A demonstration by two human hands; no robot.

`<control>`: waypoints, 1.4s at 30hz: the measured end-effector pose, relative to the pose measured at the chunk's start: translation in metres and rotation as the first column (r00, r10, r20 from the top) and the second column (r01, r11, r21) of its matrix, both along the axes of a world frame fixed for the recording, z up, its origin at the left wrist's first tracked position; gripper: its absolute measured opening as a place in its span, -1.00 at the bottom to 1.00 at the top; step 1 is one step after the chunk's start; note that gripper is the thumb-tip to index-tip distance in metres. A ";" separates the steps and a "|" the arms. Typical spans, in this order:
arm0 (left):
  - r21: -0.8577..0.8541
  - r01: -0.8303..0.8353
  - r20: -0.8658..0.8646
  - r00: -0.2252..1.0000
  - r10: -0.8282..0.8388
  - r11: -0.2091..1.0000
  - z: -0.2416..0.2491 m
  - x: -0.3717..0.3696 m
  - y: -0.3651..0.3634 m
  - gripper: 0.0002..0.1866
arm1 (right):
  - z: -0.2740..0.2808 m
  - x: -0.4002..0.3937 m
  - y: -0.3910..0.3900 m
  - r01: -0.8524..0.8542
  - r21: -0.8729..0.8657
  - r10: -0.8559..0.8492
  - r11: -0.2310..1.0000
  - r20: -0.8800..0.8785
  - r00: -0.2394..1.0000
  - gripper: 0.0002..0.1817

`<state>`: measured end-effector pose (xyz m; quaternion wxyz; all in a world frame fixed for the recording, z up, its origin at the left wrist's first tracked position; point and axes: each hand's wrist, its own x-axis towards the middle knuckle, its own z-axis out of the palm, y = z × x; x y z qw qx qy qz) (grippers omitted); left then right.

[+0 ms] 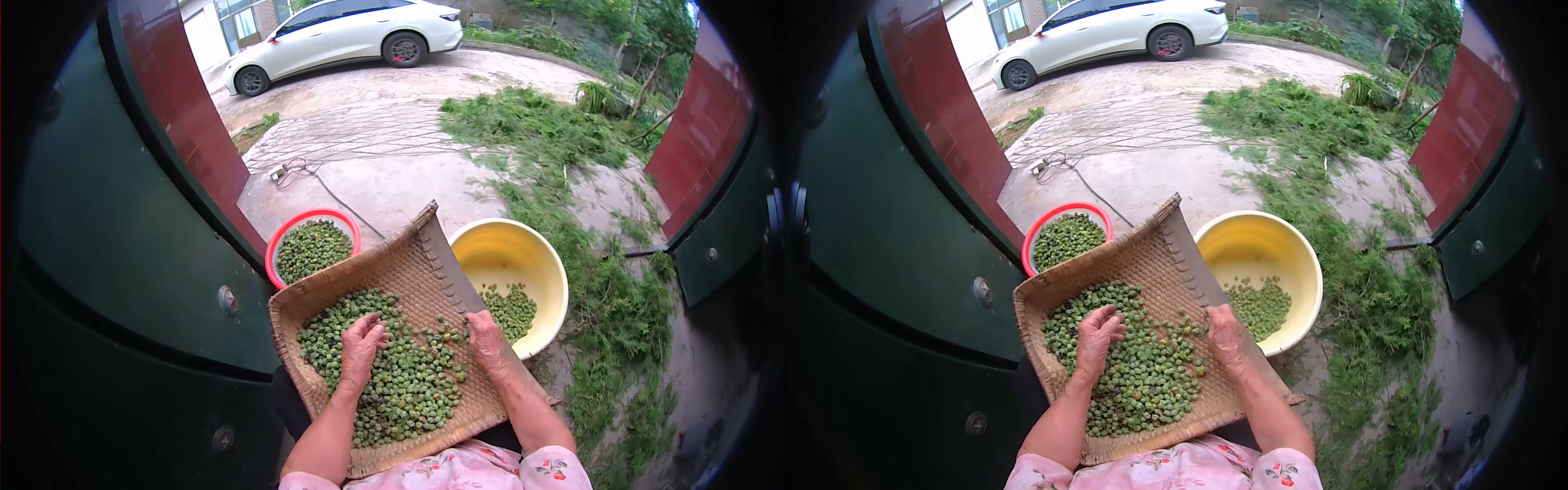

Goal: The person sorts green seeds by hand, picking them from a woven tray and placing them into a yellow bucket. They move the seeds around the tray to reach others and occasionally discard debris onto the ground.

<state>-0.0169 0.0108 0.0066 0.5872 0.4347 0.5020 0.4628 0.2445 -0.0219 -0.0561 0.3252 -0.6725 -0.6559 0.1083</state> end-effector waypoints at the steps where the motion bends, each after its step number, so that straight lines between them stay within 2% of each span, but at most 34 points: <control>1: 0.002 0.004 -0.013 1.000 -0.004 1.000 -0.001 -0.001 0.000 -0.61 | 0.002 -0.006 0.001 -0.014 0.040 0.015 0.999 -0.015 1.000 -0.78; 4: 0.012 0.020 -0.031 0.999 -0.020 1.000 -0.009 -0.001 0.001 -0.62 | 0.017 -0.015 -0.001 0.016 -0.065 -0.020 0.998 -0.060 0.998 -0.75; 11: -0.019 0.019 -0.066 0.998 -0.021 1.000 -0.005 0.001 0.000 -0.63 | 0.018 -0.022 -0.006 -0.019 -0.016 0.019 1.000 0.007 1.000 -0.76; 16: -0.022 0.017 -0.029 0.999 -0.018 1.000 -0.004 0.000 0.000 -0.64 | 0.009 -0.014 -0.012 -0.122 -0.001 0.122 0.992 0.051 0.991 -0.72; 19: -0.027 0.023 -0.016 1.000 -0.024 0.999 -0.005 0.001 0.000 -0.64 | 0.026 -0.019 -0.020 -0.093 -0.097 0.104 0.991 0.110 0.988 -0.70; 22: -0.037 0.046 -0.051 0.998 -0.048 0.998 -0.003 -0.001 0.001 -0.60 | 0.020 -0.015 -0.022 -0.092 -0.139 0.106 0.986 0.101 0.989 -0.76; 25: -0.030 0.049 -0.052 0.997 -0.050 0.998 -0.006 -0.001 0.002 -0.60 | 0.018 -0.015 -0.021 -0.080 -0.153 0.097 0.985 0.112 0.989 -0.69; 28: -0.032 0.042 -0.038 0.998 -0.043 0.999 -0.009 -0.002 0.002 -0.60 | 0.017 -0.013 -0.019 -0.105 -0.020 0.107 0.994 0.063 0.992 -0.71; 31: -0.027 0.039 -0.025 0.999 -0.040 0.999 -0.012 -0.002 0.002 -0.59 | 0.035 -0.011 -0.016 0.010 -0.046 -0.026 0.999 -0.352 0.936 -0.71; 32: -0.028 0.040 -0.025 0.999 -0.041 0.999 -0.012 -0.003 0.002 -0.59 | 0.023 -0.001 -0.013 -0.020 -0.009 0.016 1.000 -0.339 0.941 -0.71; 33: -0.028 0.042 -0.026 0.999 -0.043 0.999 -0.012 -0.003 0.003 -0.59 | 0.022 0.003 -0.012 -0.018 -0.091 -0.044 0.996 -0.633 0.773 -0.72; 34: -0.026 0.042 -0.027 0.999 -0.042 0.999 -0.011 -0.002 0.003 -0.59 | 0.022 0.006 -0.011 -0.043 -0.169 -0.123 0.985 -0.847 0.516 -0.73; 35: -0.026 0.039 -0.028 0.999 -0.040 0.999 -0.010 -0.002 0.003 -0.59 | 0.023 0.008 -0.010 -0.092 -0.235 -0.213 0.968 -0.956 0.203 -0.74; 36: -0.028 0.037 -0.030 0.999 -0.038 0.999 -0.009 -0.002 0.002 -0.59 | 0.024 0.010 -0.009 -0.112 -0.174 -0.171 0.978 -0.985 0.039 -0.72; 39: -0.031 0.042 -0.058 0.997 -0.043 0.999 -0.001 -0.001 0.002 -0.58 | 0.030 0.011 -0.007 -0.072 -0.163 -0.174 0.984 -0.966 -0.189 -0.66; 40: -0.031 0.043 -0.063 0.997 -0.045 0.999 -0.001 -0.001 0.003 -0.58 | 0.033 0.009 -0.007 -0.056 -0.195 -0.202 0.979 -0.962 -0.183 -0.62; 42: -0.024 0.049 -0.077 0.996 -0.051 0.999 -0.004 -0.002 0.003 -0.58 | 0.025 0.012 -0.005 -0.080 -0.204 -0.202 0.976 -0.979 0.033 -0.61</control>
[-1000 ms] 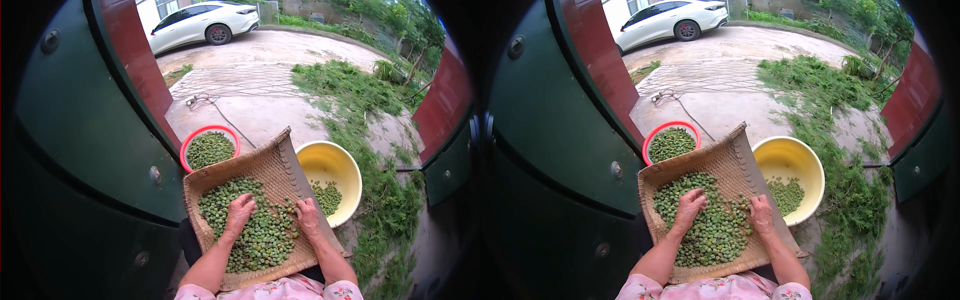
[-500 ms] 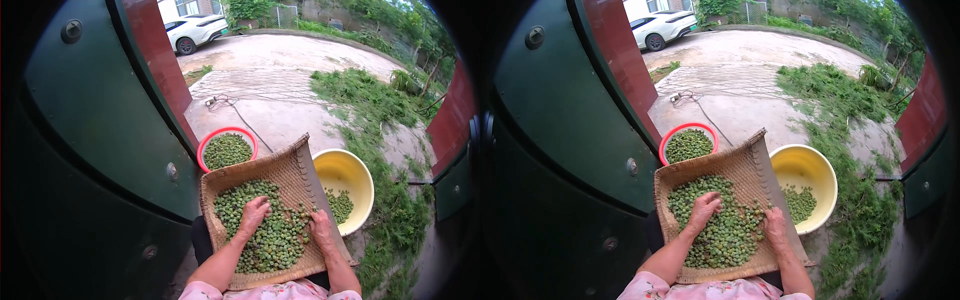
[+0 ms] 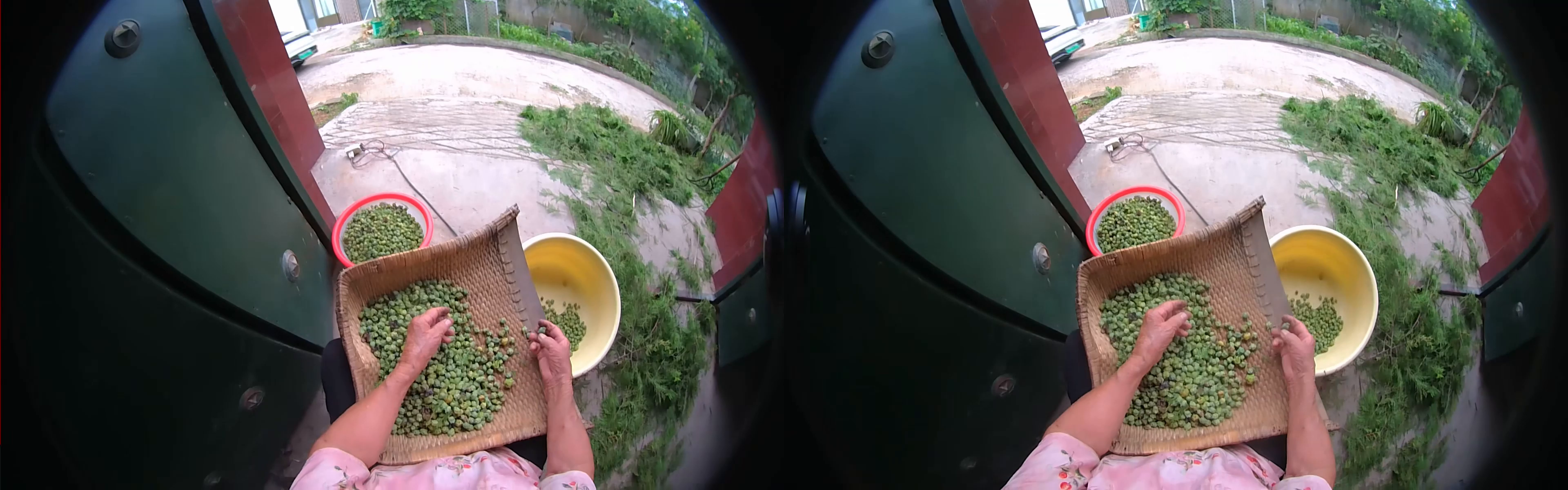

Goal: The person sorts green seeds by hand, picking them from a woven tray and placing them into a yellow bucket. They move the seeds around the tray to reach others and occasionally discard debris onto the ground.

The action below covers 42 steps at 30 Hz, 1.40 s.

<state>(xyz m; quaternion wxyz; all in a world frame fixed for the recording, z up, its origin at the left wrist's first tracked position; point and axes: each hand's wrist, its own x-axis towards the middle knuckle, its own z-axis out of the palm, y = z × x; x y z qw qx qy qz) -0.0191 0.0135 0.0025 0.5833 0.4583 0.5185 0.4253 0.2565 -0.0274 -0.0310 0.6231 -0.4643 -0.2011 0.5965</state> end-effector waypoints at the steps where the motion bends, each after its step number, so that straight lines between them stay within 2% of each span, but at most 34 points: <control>1: -0.016 0.001 -0.039 0.999 -0.001 1.000 0.000 0.000 0.001 -0.60 | -0.004 0.002 0.001 -0.030 -0.004 0.030 1.000 0.105 0.994 -0.61; 5: -0.013 -0.043 0.104 0.994 0.044 0.999 -0.018 -0.001 0.003 -0.63 | -0.030 0.024 0.013 0.174 0.066 -0.185 0.983 0.269 0.945 -0.66; 8: -0.006 -0.021 0.067 0.998 0.021 1.000 -0.009 0.000 0.001 -0.64 | -0.034 0.042 0.014 0.314 0.169 -0.357 0.934 0.433 0.828 -0.66; 10: 0.008 -0.004 0.031 1.000 0.004 1.000 -0.005 0.000 0.002 -0.64 | -0.026 0.044 0.007 0.275 0.193 -0.304 0.942 0.837 0.454 -0.66; 11: 0.015 -0.003 0.012 1.000 0.003 1.000 -0.002 0.000 0.001 -0.62 | -0.023 0.042 0.006 0.241 0.196 -0.248 0.951 0.946 0.209 -0.66; 12: 0.011 -0.004 0.005 1.000 0.004 1.000 -0.001 0.001 0.001 -0.62 | -0.024 0.039 0.004 0.181 0.251 -0.282 0.951 0.942 0.179 -0.67; 15: -0.002 -0.002 -0.009 1.000 0.002 1.000 0.003 0.001 0.001 -0.64 | -0.016 0.020 0.005 0.031 0.104 -0.109 0.994 0.938 0.329 -0.68; 16: -0.008 -0.001 -0.012 1.000 0.001 1.000 0.004 0.002 0.001 -0.64 | -0.017 0.013 0.009 -0.062 0.206 -0.176 0.976 0.930 0.322 -0.68; 20: 0.010 -0.010 -0.006 1.000 0.010 1.000 0.002 0.001 0.001 -0.61 | -0.006 -0.013 0.008 -0.217 0.045 -0.033 0.975 0.998 0.059 -0.70; 23: 0.005 -0.001 -0.021 1.000 0.001 1.000 0.001 0.001 0.001 -0.61 | -0.020 -0.011 0.015 -0.236 0.033 -0.038 0.971 0.999 -0.013 -0.72; 24: 0.012 -0.004 -0.021 1.000 0.004 1.000 0.002 0.001 0.001 -0.61 | -0.024 -0.009 0.015 -0.251 0.101 -0.098 0.963 0.995 0.023 -0.74; 27: -0.023 -0.005 -0.009 1.000 0.005 1.000 0.004 0.001 0.001 -0.63 | -0.031 0.004 0.019 -0.122 0.203 -0.188 0.972 0.974 0.126 -0.73; 28: -0.019 0.004 -0.012 1.000 -0.004 1.000 0.003 0.001 0.002 -0.63 | -0.030 0.010 0.020 -0.030 0.167 -0.161 0.986 0.976 0.147 -0.68; 31: -0.011 0.001 -0.001 1.000 -0.001 1.000 0.002 0.001 0.002 -0.64 | -0.026 0.024 0.017 0.115 0.320 -0.323 0.940 0.947 -0.001 -0.64; 32: -0.010 0.003 0.007 1.000 -0.003 1.000 0.001 0.001 0.002 -0.64 | -0.021 0.022 0.014 0.102 0.304 -0.299 0.947 0.953 -0.056 -0.63; 35: -0.008 0.004 0.024 1.000 -0.003 1.000 0.000 0.000 0.002 -0.64 | -0.004 0.001 0.007 -0.045 0.276 -0.278 0.960 0.959 -0.060 -0.66; 36: -0.013 0.002 0.028 1.000 -0.002 1.000 0.000 0.000 0.003 -0.64 | -0.007 -0.004 0.009 -0.176 0.239 -0.221 0.955 0.968 0.115 -0.69; 38: -0.017 -0.001 0.049 0.999 0.002 1.000 0.000 0.001 0.002 -0.65 | 0.010 -0.037 0.000 -0.352 0.146 -0.025 0.925 0.946 0.324 -0.71; 40: -0.014 0.001 0.033 0.999 0.000 1.000 0.001 0.001 0.002 -0.65 | 0.010 -0.061 -0.008 -0.548 0.132 -0.016 0.826 0.977 0.212 -0.72; 42: -0.013 0.003 0.026 1.000 -0.002 1.000 0.001 0.000 0.002 -0.65 | 0.016 -0.081 -0.013 -0.619 0.133 -0.023 0.774 0.983 0.183 -0.74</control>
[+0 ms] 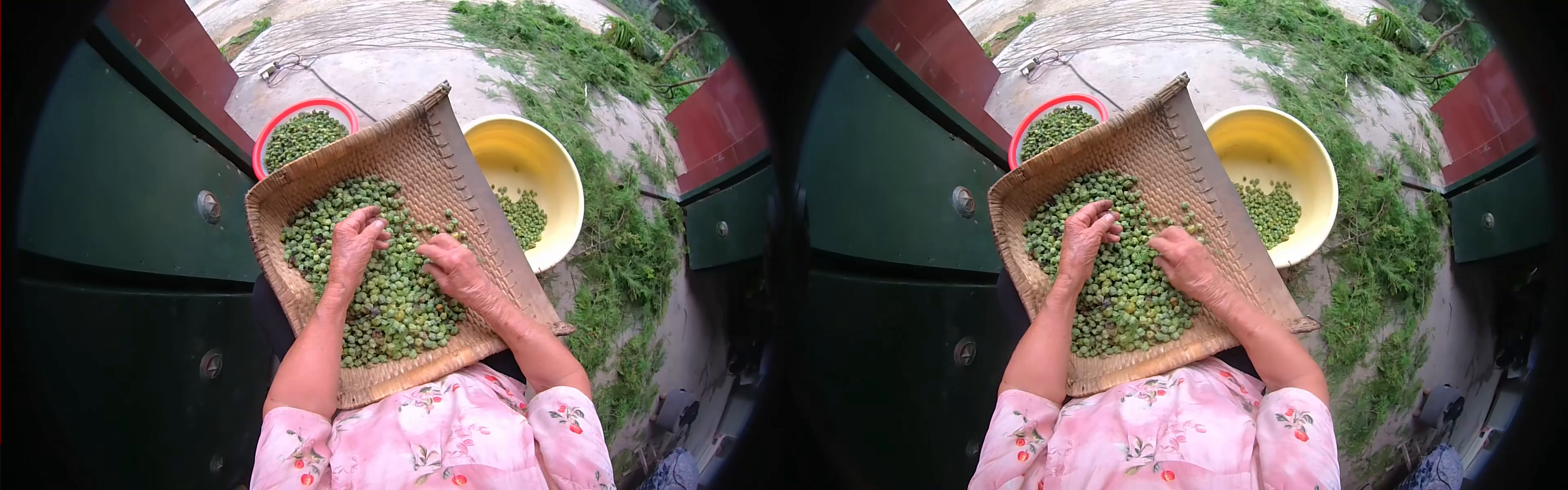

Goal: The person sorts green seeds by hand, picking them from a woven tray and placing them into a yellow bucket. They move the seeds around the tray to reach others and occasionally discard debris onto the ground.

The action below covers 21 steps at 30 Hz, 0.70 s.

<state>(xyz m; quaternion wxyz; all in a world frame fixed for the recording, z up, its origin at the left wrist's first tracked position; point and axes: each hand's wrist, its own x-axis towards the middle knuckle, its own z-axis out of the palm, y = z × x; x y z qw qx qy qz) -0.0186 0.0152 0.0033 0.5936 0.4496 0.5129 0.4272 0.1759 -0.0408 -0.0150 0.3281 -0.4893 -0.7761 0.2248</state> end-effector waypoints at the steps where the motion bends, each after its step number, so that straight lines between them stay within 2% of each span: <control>1: 0.000 0.002 0.000 1.000 -0.002 1.000 -0.001 0.000 0.000 -0.65 | 0.002 -0.006 -0.001 -0.042 0.012 0.041 0.999 0.017 0.999 -0.75; 4: 0.005 0.011 -0.015 1.000 -0.011 1.000 -0.004 -0.001 0.001 -0.65 | -0.002 -0.014 0.000 -0.162 -0.023 0.164 0.986 0.096 0.982 -0.77; 7: 0.009 0.021 -0.033 0.999 -0.021 1.000 -0.003 0.000 0.001 -0.65 | -0.021 -0.016 0.002 -0.097 0.029 0.096 0.995 0.030 0.995 -0.80; 8: 0.010 0.022 -0.039 0.999 -0.021 1.000 -0.002 0.000 0.001 -0.65 | -0.020 -0.017 0.002 -0.017 0.034 0.020 0.999 -0.091 0.996 -0.86; 11: 0.015 0.037 -0.061 0.997 -0.036 0.999 0.001 0.000 0.000 -0.65 | -0.007 -0.003 0.005 0.204 -0.207 -0.260 0.957 -0.292 0.920 -0.92; 12: 0.017 0.040 -0.061 0.997 -0.039 0.999 0.000 -0.001 0.001 -0.65 | -0.004 0.007 0.006 0.230 -0.402 -0.383 0.886 -0.356 0.853 -0.92; 14: 0.015 0.031 -0.042 0.999 -0.030 0.999 -0.002 -0.001 0.001 -0.65 | 0.004 0.039 0.009 0.376 -0.304 -0.476 0.875 -0.409 0.778 -0.91; 16: 0.010 0.026 -0.021 0.999 -0.026 1.000 -0.002 0.000 0.000 -0.65 | -0.004 0.087 0.008 0.536 -0.314 -0.619 0.784 -0.453 0.641 -0.86; 18: 0.011 0.032 -0.036 0.999 -0.031 0.999 -0.001 0.000 0.000 -0.65 | 0.013 0.134 -0.010 0.701 -0.242 -0.739 0.670 -0.299 0.603 -0.80; 19: 0.013 0.033 -0.042 0.999 -0.032 0.999 -0.001 0.000 0.001 -0.65 | 0.010 0.161 -0.021 0.782 -0.247 -0.819 0.573 -0.217 0.531 -0.81; 20: 0.013 0.041 -0.043 0.998 -0.040 0.999 -0.003 0.000 0.001 -0.65 | -0.002 0.191 -0.035 0.802 -0.141 -0.808 0.581 -0.218 0.547 -0.81; 21: 0.010 0.042 -0.047 0.998 -0.042 0.999 -0.003 0.000 0.001 -0.64 | -0.015 0.224 -0.052 0.804 0.030 -0.804 0.595 0.045 0.593 -0.82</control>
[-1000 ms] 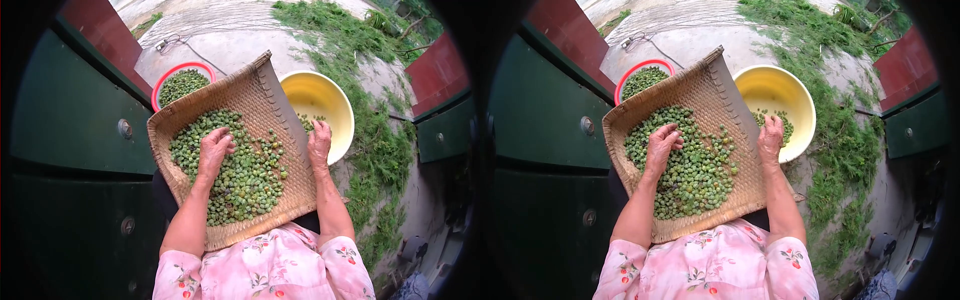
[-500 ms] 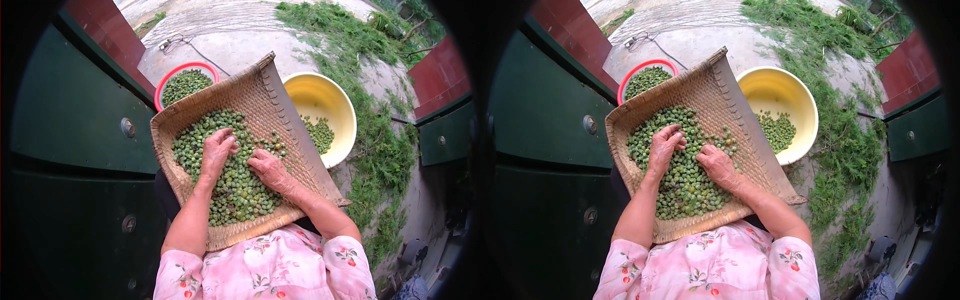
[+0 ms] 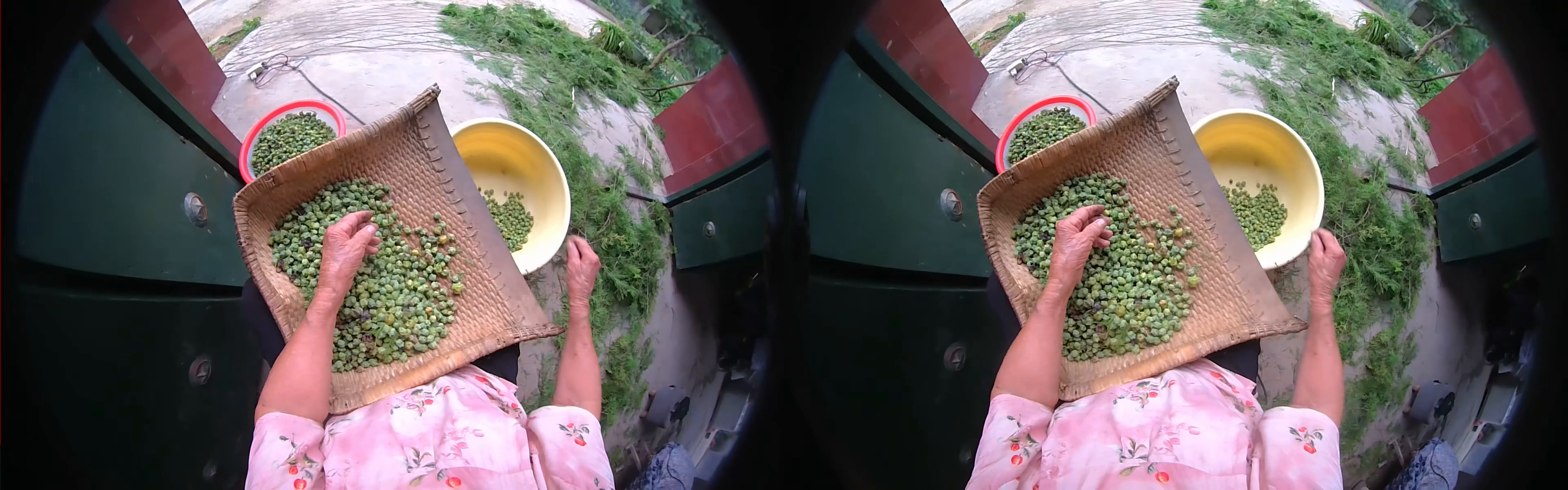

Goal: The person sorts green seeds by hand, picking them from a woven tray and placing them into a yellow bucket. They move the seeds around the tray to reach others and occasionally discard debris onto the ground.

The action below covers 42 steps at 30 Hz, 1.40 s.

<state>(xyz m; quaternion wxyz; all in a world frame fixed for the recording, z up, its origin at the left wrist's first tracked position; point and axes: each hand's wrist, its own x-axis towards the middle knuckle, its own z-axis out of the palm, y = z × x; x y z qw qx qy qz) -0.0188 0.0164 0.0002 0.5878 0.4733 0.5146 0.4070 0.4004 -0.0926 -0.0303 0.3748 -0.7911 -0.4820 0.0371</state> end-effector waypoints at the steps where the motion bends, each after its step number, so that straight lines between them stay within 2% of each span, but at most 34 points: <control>1: -0.002 0.000 -0.005 1.000 0.000 1.000 0.000 0.000 0.000 -0.64 | -0.010 0.021 -0.017 0.024 -0.160 0.003 0.987 0.167 0.986 -0.82; 4: -0.009 0.008 -0.036 0.999 -0.008 1.000 0.003 0.001 0.001 -0.64 | -0.004 0.017 -0.037 -0.002 -0.329 0.146 0.944 0.413 0.899 -0.84; 5: -0.012 0.012 -0.051 0.999 -0.013 1.000 0.003 0.001 0.000 -0.64 | 0.007 0.001 -0.027 -0.060 -0.288 0.127 0.956 0.221 0.967 -0.80; 6: -0.009 0.016 -0.059 0.998 -0.016 1.000 0.002 0.001 -0.001 -0.64 | 0.015 -0.019 -0.016 -0.148 -0.230 0.176 0.962 0.104 0.979 -0.79; 7: -0.001 0.018 -0.064 0.998 -0.018 1.000 0.002 0.001 0.000 -0.64 | 0.025 -0.044 -0.003 -0.229 -0.157 0.230 0.961 -0.009 0.973 -0.78; 8: 0.009 0.019 -0.070 0.997 -0.018 1.000 0.001 0.001 0.000 -0.64 | 0.036 -0.077 0.008 -0.286 -0.082 0.265 0.955 -0.200 0.943 -0.78; 9: 0.001 0.017 -0.067 0.998 -0.017 1.000 0.000 0.001 0.000 -0.64 | 0.037 -0.099 0.017 -0.408 -0.033 0.400 0.912 -0.139 0.906 -0.79; 11: 0.000 0.016 -0.039 0.999 -0.016 1.000 -0.003 -0.001 0.001 -0.64 | 0.021 -0.133 0.034 -0.585 -0.026 0.578 0.811 -0.127 0.806 -0.80; 13: -0.002 0.016 -0.015 1.000 -0.016 1.000 -0.003 -0.002 0.000 -0.63 | 0.032 -0.171 0.041 -0.629 -0.146 0.613 0.764 -0.140 0.778 -0.77; 16: 0.004 0.026 -0.037 0.999 -0.026 1.000 -0.002 -0.002 0.001 -0.64 | 0.020 -0.209 0.047 -0.727 -0.129 0.737 0.675 0.178 0.652 -0.73; 19: -0.021 0.021 -0.046 0.999 -0.022 1.000 0.002 -0.001 0.000 -0.64 | 0.012 -0.204 0.047 -0.783 -0.213 0.812 0.584 0.149 0.565 -0.69; 22: -0.014 0.035 -0.061 0.997 -0.036 0.999 -0.001 -0.002 0.002 -0.65 | 0.002 -0.182 0.063 -0.752 -0.159 0.768 0.639 0.092 0.633 -0.67; 23: -0.017 0.038 -0.063 0.997 -0.039 0.999 -0.002 -0.001 0.002 -0.65 | 0.006 -0.180 0.066 -0.698 -0.091 0.704 0.710 0.134 0.698 -0.65; 27: -0.021 0.036 -0.072 0.997 -0.038 0.999 -0.001 -0.002 0.002 -0.65 | 0.000 -0.165 0.083 -0.500 -0.067 0.502 0.864 0.205 0.840 -0.68; 30: -0.017 0.039 -0.074 0.996 -0.040 0.999 -0.002 -0.001 0.002 -0.65 | 0.005 -0.186 0.080 -0.604 -0.008 0.597 0.797 0.163 0.785 -0.69; 34: -0.022 0.044 -0.092 0.995 -0.046 0.999 0.003 0.000 0.001 -0.65 | 0.000 -0.211 0.077 -0.771 -0.102 0.760 0.628 0.292 0.581 -0.73; 35: -0.015 0.046 -0.087 0.995 -0.047 0.999 0.004 -0.001 0.001 -0.65 | -0.006 -0.207 0.081 -0.775 -0.131 0.774 0.618 0.272 0.571 -0.71; 38: -0.007 0.032 -0.066 0.997 -0.033 0.999 0.003 -0.001 0.000 -0.64 | -0.006 -0.189 0.087 -0.634 -0.134 0.631 0.762 0.378 0.678 -0.68; 39: -0.009 0.035 -0.071 0.997 -0.035 0.999 0.003 -0.001 0.000 -0.64 | -0.003 -0.180 0.086 -0.609 -0.040 0.588 0.792 0.318 0.744 -0.71; 42: -0.017 0.042 -0.078 0.996 -0.043 0.999 0.004 -0.001 0.000 -0.63 | -0.012 -0.150 0.090 -0.482 0.087 0.467 0.872 0.154 0.871 -0.78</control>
